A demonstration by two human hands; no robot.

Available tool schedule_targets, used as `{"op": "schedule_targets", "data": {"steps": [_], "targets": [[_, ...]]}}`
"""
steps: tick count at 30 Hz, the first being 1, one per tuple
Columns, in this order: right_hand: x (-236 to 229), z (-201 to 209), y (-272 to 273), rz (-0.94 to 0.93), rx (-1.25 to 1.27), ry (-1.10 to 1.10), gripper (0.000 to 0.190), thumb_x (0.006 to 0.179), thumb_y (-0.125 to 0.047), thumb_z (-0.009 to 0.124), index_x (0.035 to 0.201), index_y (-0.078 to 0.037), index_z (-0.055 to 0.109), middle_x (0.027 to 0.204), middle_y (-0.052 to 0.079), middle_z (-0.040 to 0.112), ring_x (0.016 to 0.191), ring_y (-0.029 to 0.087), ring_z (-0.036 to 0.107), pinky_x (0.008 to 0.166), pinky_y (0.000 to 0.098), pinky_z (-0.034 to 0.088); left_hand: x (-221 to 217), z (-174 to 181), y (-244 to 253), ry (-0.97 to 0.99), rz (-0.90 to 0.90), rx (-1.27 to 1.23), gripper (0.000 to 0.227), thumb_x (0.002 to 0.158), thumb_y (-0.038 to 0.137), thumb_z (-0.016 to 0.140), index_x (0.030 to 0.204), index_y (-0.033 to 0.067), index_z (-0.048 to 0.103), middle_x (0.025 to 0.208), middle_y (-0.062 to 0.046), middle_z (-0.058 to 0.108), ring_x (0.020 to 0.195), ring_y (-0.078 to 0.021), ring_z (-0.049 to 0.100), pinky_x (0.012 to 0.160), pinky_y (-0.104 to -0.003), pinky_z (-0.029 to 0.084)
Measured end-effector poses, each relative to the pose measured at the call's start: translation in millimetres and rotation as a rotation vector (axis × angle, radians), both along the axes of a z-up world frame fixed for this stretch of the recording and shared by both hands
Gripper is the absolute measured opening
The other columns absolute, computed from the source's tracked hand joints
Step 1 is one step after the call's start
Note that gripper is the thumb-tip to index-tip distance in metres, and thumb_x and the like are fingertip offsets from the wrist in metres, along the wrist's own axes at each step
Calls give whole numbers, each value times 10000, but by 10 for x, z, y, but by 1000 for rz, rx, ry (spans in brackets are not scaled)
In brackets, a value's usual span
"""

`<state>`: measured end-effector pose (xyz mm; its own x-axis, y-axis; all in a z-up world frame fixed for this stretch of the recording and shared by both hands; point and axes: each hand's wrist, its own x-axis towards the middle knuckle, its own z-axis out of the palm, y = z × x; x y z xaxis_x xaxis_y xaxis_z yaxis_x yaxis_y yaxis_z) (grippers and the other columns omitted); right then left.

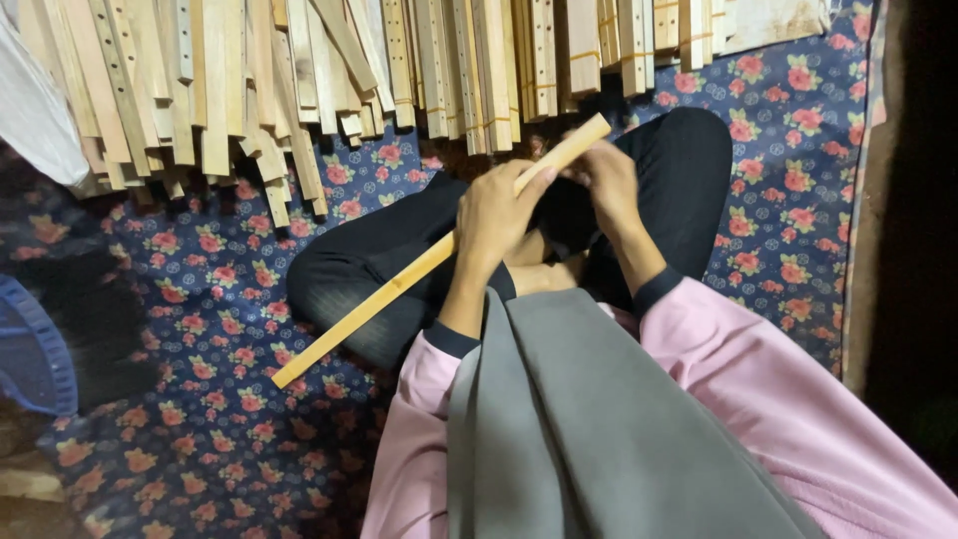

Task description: The person is sitting on the floor and wrapping thin bands around individual wooden slats from a large pile.

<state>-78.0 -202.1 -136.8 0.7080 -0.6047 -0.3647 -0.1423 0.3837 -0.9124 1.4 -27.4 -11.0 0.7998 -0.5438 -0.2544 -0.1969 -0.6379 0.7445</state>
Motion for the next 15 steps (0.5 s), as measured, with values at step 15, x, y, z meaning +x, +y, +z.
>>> {"op": "schedule_targets", "data": {"steps": [15], "targets": [[469,-874,371,621,-839,347,262,883,-234,695,1010,-15,764,903,235,732,996,470,685,884,579,505,84,239,9,169,30,65,346,961,536,568,1093,279,757,891,16,786,1016,-298,733,885,-456,566]]}}
